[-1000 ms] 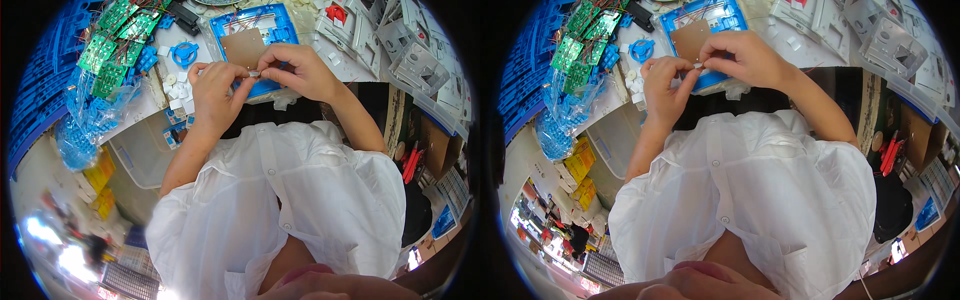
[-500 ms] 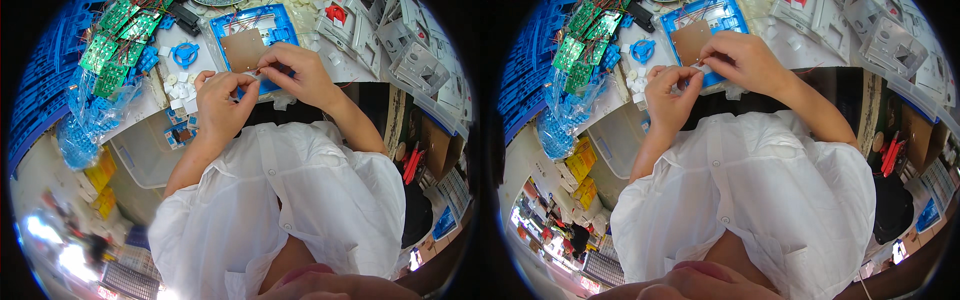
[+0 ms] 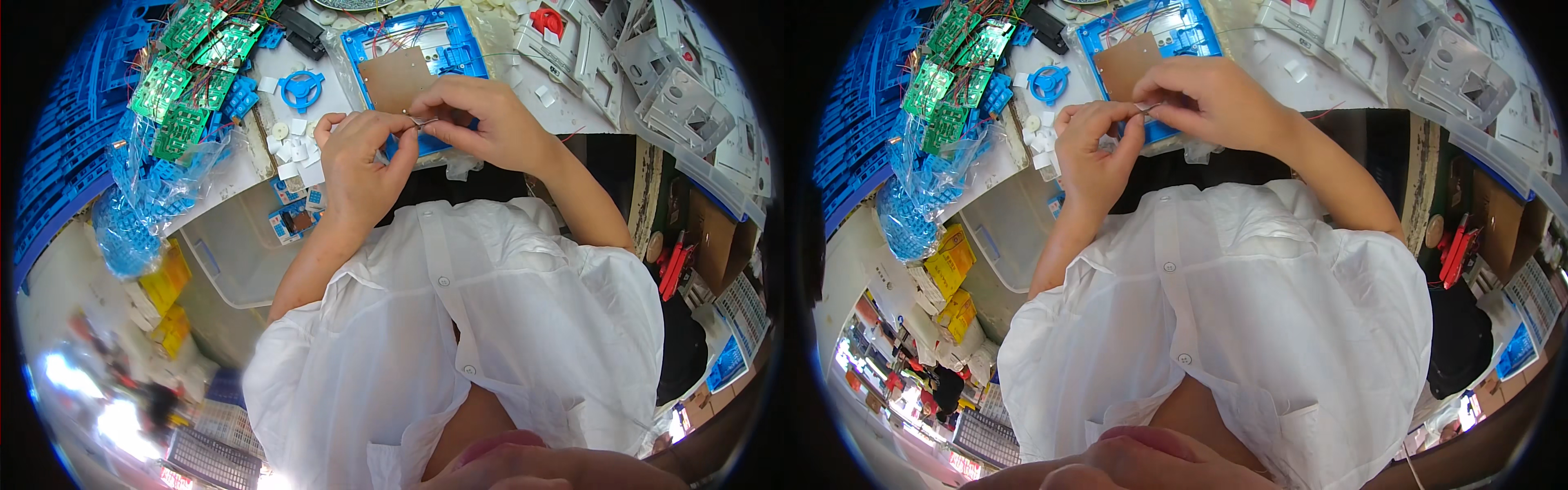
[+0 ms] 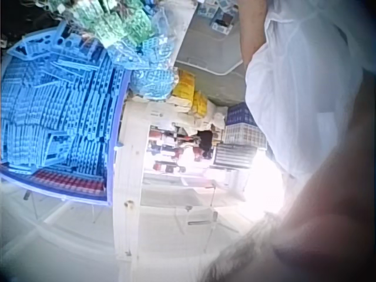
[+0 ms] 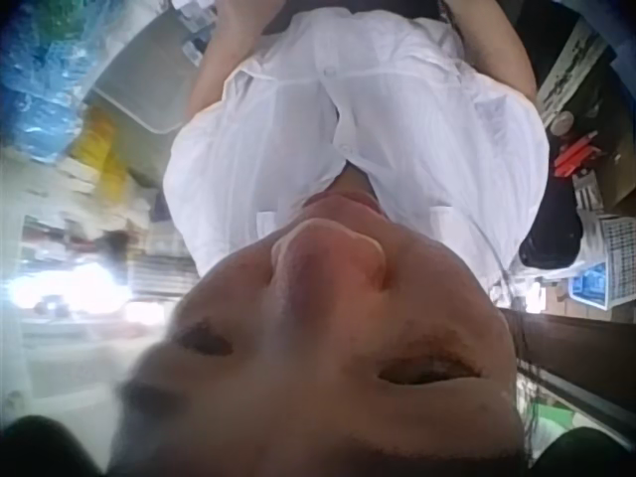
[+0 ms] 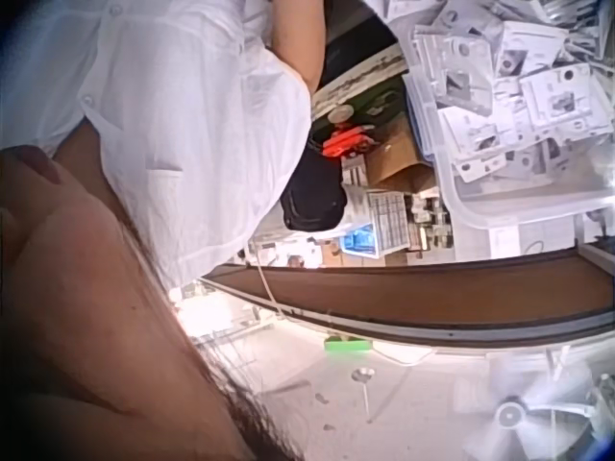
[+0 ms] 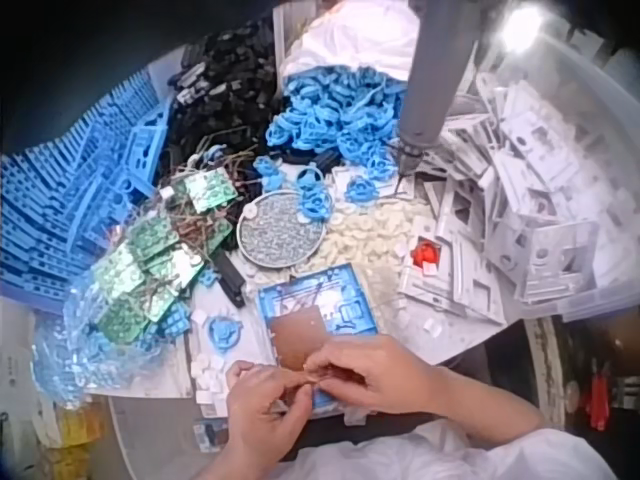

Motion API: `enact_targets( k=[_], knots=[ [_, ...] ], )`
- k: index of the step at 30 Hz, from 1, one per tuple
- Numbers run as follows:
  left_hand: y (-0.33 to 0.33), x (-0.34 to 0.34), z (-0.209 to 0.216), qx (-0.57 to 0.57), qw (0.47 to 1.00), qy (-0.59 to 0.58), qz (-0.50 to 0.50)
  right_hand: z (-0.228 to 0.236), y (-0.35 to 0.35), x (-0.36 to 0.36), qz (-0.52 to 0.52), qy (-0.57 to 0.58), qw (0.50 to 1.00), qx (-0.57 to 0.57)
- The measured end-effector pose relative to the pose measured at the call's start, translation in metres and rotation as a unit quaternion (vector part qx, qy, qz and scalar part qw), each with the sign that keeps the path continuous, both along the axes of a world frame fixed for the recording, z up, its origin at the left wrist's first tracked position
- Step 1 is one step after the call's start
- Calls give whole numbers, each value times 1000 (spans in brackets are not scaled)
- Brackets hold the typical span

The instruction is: Assembling small components into a blue plastic tray and using an electric tool.

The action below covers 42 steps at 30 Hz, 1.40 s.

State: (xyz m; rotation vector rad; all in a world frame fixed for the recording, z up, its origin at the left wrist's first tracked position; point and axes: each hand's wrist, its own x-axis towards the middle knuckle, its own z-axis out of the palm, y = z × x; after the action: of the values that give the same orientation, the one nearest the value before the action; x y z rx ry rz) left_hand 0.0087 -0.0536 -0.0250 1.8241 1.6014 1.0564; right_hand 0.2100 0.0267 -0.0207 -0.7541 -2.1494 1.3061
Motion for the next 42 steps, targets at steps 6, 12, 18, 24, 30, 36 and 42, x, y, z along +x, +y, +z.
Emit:
enact_targets(
  k=[6,12,18,24,30,36,42],
  knots=[
    [-2,1,0,28,999,25,-13,-3,8,3,63,0,997,-54],
    [-5,2,1,13,999,36,-13,7,13,1,61,-24,997,-45],
    [-23,-3,9,8,997,81,3,5,12,-5,62,-57,992,95],
    [-44,-22,19,-28,993,102,44,21,20,-31,154,-233,944,175],
    [-46,-23,9,-17,997,74,15,17,19,-48,166,-284,911,247],
    [-41,-23,0,26,995,94,2,20,14,-48,157,-275,916,245],
    [-38,-23,-4,52,992,113,-18,15,5,-48,125,-271,922,246]
  ],
)
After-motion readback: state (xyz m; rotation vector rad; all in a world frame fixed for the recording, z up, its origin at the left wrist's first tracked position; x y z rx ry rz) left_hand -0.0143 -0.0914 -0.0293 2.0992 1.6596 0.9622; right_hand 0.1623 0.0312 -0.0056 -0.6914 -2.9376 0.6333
